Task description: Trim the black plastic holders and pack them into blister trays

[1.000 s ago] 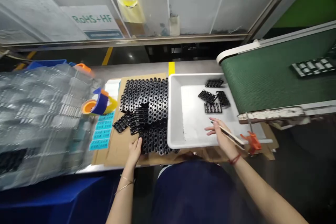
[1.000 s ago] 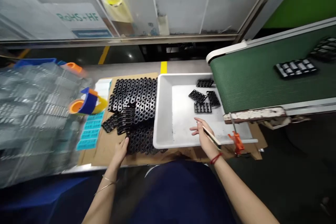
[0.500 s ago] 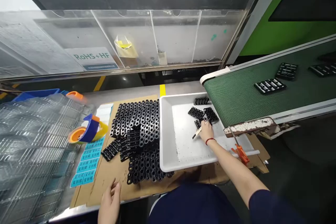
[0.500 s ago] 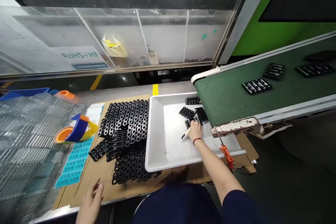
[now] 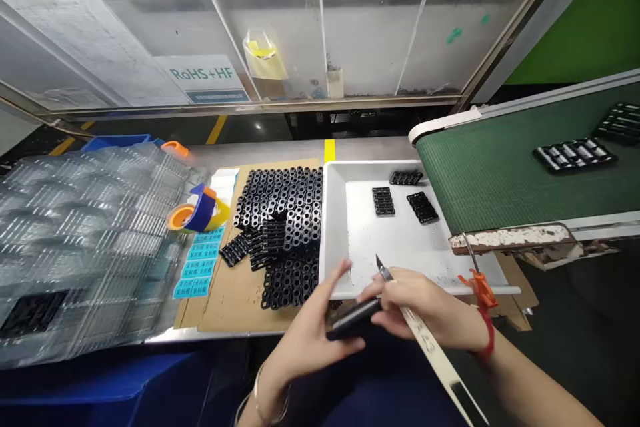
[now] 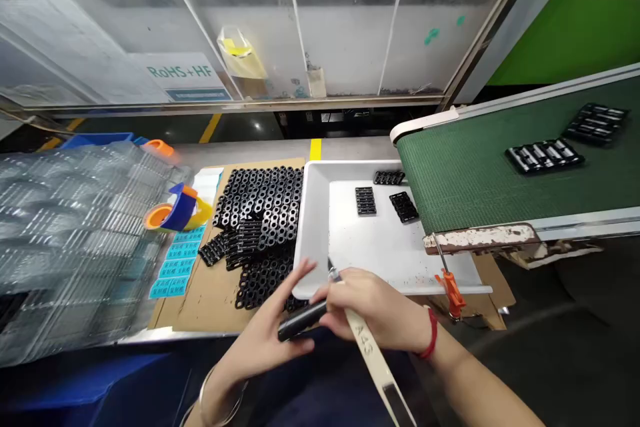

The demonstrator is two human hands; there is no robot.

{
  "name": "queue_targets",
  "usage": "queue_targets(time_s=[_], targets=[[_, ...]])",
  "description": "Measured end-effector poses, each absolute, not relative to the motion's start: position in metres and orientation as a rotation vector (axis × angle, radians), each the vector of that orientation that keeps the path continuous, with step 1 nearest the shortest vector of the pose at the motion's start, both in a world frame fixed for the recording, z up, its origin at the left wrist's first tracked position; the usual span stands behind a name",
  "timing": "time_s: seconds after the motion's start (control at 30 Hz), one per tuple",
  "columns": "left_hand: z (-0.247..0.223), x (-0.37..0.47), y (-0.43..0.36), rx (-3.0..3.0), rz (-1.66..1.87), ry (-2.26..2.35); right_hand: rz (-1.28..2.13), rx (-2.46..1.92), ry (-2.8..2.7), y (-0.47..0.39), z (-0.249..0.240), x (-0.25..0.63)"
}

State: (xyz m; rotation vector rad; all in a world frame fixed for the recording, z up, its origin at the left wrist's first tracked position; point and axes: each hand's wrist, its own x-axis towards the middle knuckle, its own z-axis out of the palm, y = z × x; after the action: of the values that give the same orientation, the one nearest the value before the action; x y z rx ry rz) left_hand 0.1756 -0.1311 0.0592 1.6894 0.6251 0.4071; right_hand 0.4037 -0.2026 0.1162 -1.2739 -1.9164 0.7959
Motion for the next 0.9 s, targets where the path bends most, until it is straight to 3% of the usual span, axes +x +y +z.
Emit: queue_targets(time_s=[0.1,0.27,0.47,0.63,0.9], targets=[[0.082,0.191,-0.141,1.681,0.424,0.428,0.817,-1.117,-1.712,-0.211,0.132,0.386],[0.095,0.195,-0.158,1.781,0.472,0.562,1.048,-1.169,-1.152,-0.220,0.123,0.375],[0.096,0.195,-0.161,1.856,0.353,0.623,1.112,-1.211,-1.072,-0.224,0.121,0.366],[0.099,0.191,-0.165,1.842,0.286,0.652,0.957,-1.238,-0.939,-0.228,0.125,0.366],[0.113,0.193,-0.165,1.834,0.493,0.662,0.958,-1.193,-0.949,-0.251,0.127,0.371]])
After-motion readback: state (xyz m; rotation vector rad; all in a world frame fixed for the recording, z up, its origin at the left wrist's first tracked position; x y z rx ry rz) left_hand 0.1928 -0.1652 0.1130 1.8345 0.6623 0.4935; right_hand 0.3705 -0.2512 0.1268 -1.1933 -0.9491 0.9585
